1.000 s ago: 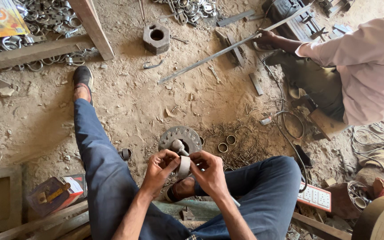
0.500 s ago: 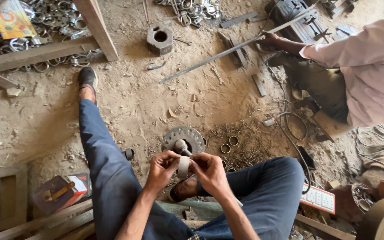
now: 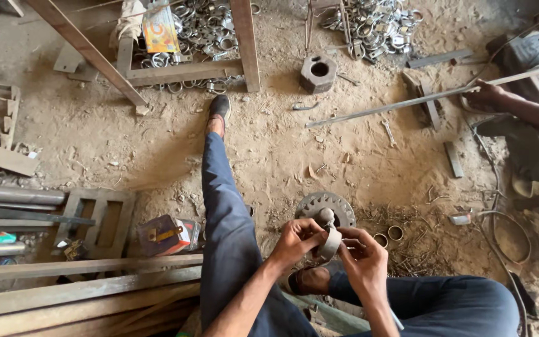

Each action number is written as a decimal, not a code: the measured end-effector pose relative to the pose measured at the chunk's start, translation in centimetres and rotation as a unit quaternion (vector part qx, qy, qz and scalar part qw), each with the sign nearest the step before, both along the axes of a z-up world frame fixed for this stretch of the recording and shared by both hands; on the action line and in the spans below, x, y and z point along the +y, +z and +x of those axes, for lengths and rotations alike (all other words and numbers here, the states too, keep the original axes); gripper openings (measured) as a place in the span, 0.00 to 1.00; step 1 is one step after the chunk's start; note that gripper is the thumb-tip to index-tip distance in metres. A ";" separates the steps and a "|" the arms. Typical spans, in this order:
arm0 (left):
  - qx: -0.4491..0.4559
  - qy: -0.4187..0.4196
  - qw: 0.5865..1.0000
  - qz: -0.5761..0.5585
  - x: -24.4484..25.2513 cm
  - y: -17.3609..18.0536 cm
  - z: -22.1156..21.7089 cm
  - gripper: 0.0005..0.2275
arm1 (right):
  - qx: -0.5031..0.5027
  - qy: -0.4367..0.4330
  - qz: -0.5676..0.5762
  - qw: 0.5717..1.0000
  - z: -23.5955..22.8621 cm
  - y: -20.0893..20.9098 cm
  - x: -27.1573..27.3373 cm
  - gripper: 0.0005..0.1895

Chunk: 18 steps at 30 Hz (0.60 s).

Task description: The person sits on the ground and uses a hammer to strike a cylindrical metal piece placed on a gear-like metal part. They repeatedly hit the metal piece, rotate it, and inspect it by hand while another person grinds metal in the background.

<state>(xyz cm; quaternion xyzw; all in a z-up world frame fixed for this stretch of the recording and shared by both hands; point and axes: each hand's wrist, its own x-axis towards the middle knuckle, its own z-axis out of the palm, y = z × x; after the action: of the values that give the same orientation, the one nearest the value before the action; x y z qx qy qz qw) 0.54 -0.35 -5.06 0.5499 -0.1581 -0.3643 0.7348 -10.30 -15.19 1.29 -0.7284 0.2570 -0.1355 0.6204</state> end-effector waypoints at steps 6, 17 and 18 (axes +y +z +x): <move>-0.027 -0.031 0.999 -0.011 -0.1 0.9 0.2 0.05 | 0.031 -0.033 -0.019 0.999 -0.1 -0.9 0.1 0.09; -0.113 0.031 0.993 -0.009 0.0 -0.4 0.1 0.03 | 0.027 0.004 -0.044 0.999 0.3 1.4 0.6 0.08; -0.093 0.031 0.995 -0.001 -0.1 -0.6 0.1 0.03 | 0.030 0.008 -0.061 0.998 0.4 1.6 0.6 0.07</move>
<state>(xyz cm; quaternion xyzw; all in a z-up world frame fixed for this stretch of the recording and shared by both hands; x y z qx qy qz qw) 0.65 -0.41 -5.65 0.5855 -0.2092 -0.2883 0.7282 -9.92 -14.61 2.90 -0.7709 0.2607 -0.1240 0.5678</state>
